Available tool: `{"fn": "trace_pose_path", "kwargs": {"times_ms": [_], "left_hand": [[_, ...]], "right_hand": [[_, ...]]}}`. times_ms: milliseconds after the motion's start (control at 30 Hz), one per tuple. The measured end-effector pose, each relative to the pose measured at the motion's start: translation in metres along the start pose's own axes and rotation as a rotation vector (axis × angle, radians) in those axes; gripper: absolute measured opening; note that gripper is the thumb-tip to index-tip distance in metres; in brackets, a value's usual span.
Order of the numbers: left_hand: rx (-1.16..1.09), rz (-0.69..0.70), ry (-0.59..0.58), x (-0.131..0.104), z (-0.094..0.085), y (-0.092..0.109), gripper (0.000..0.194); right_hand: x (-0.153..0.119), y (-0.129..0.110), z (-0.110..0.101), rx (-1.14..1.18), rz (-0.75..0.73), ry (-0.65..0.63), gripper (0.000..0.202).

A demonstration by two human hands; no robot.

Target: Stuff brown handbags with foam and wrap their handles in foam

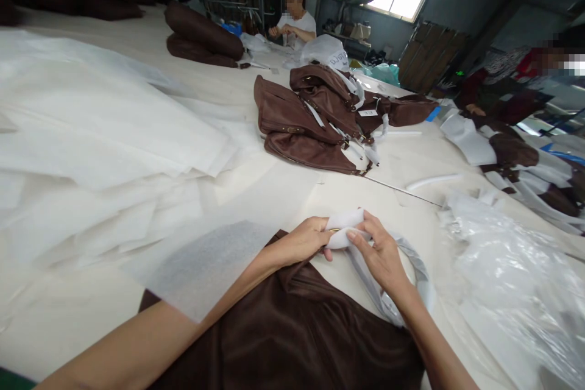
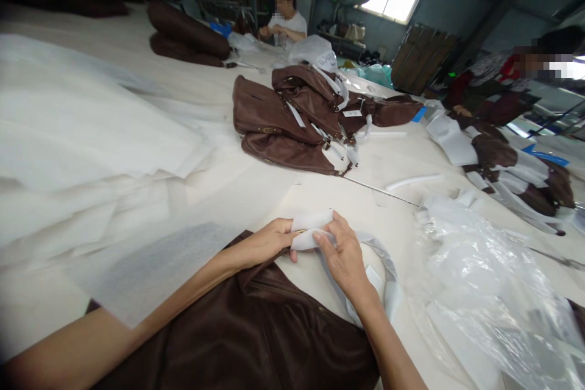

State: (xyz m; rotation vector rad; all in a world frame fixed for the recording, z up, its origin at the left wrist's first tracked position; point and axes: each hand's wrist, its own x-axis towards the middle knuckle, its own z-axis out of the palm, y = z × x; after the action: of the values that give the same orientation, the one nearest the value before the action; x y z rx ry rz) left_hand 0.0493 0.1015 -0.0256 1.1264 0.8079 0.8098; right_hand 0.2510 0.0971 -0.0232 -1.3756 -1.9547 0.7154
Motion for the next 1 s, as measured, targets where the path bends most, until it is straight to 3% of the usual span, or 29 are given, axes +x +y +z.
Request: {"fn": "trace_pose_path", "kwargs": {"times_ms": [100,200,333,367,467,533,600,700,800,900,1000], "left_hand": [[0.013,0.038,-0.013,-0.006,-0.001,0.008,0.032],[0.028,0.045,-0.019,-0.008,-0.001,0.011,0.028],[0.029,0.014,-0.012,-0.005,-0.002,0.006,0.023],[0.017,0.009,-0.034,-0.004,-0.002,0.005,0.024],[-0.014,0.003,-0.103,-0.003,-0.003,0.007,0.026],[-0.022,0.000,-0.116,-0.004,-0.003,0.010,0.025],[-0.027,-0.007,-0.120,-0.004,-0.002,0.011,0.024],[-0.054,-0.007,-0.100,-0.005,-0.002,0.011,0.025],[-0.122,0.006,-0.031,-0.006,-0.001,0.012,0.029],[-0.156,0.017,0.015,-0.007,-0.001,0.015,0.035],[-0.169,0.015,0.046,-0.008,-0.002,0.017,0.034]], "right_hand": [[0.002,-0.003,0.003,-0.001,0.021,0.021,0.027],[0.005,-0.008,0.001,0.034,0.039,0.052,0.029],[0.013,-0.009,-0.015,0.277,0.164,-0.028,0.026],[0.017,-0.007,-0.021,0.377,0.222,-0.092,0.036],[0.030,0.000,-0.042,0.615,0.392,-0.347,0.098],[0.040,0.005,-0.052,0.668,0.461,-0.486,0.111],[0.048,0.007,-0.054,0.672,0.475,-0.610,0.098],[0.053,0.005,-0.051,0.612,0.416,-0.726,0.056],[0.046,0.000,-0.047,0.554,0.338,-0.611,0.035],[0.036,-0.002,-0.045,0.505,0.239,-0.476,0.030],[0.031,0.001,-0.044,0.477,0.118,-0.460,0.027]]}}
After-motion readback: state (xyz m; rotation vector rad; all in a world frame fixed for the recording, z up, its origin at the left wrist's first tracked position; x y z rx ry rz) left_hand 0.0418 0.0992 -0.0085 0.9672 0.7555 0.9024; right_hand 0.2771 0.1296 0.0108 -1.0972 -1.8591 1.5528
